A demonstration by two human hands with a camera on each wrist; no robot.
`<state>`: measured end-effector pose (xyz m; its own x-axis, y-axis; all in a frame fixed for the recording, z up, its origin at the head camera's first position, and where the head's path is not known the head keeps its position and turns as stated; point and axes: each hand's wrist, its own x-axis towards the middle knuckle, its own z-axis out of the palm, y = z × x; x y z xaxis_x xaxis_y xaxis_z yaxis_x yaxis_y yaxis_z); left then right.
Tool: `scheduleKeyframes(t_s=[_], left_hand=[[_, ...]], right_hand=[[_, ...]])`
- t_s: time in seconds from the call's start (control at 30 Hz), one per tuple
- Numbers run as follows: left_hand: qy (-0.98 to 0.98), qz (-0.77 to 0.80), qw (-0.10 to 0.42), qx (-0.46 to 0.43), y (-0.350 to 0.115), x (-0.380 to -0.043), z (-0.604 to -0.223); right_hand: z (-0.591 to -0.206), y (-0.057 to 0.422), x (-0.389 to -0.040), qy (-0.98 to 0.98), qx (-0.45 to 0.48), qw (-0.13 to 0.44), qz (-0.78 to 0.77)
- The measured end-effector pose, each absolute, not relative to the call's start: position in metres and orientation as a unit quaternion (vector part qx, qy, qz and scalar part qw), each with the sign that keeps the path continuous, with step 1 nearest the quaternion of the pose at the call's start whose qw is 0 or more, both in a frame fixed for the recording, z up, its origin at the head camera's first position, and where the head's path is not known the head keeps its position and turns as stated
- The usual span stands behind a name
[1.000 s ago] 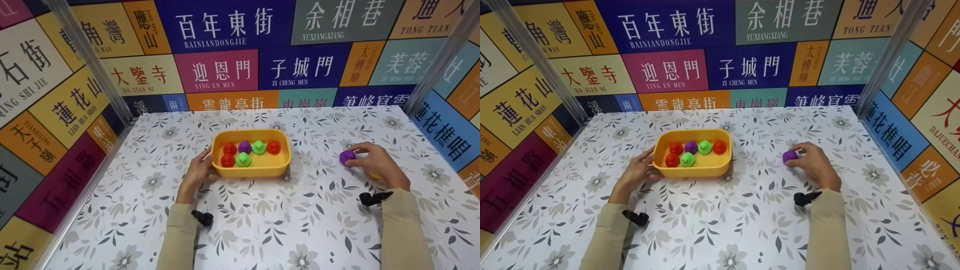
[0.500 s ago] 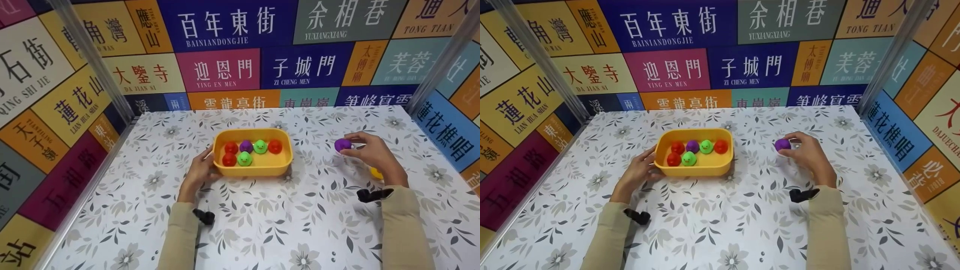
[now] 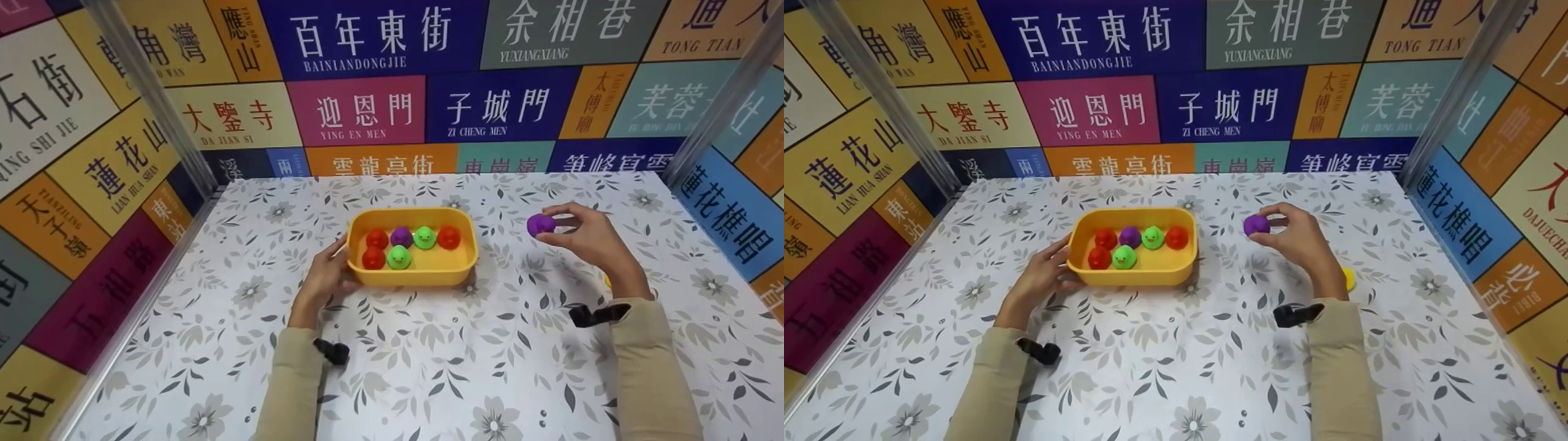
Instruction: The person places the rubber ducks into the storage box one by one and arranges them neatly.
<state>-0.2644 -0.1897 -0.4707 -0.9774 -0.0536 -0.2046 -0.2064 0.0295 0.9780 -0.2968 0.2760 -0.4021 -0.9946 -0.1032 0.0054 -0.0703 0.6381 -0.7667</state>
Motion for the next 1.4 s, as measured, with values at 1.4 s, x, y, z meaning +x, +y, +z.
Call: scheduleKeyframes(t_s=[1.4], left_hand=[[0.727, 0.676, 0.067, -0.099, -0.19, -0.264, -0.469]], right_hand=[[-0.359, 0.152, -0.326, 0.911, -0.192, 0.061, -0.36]])
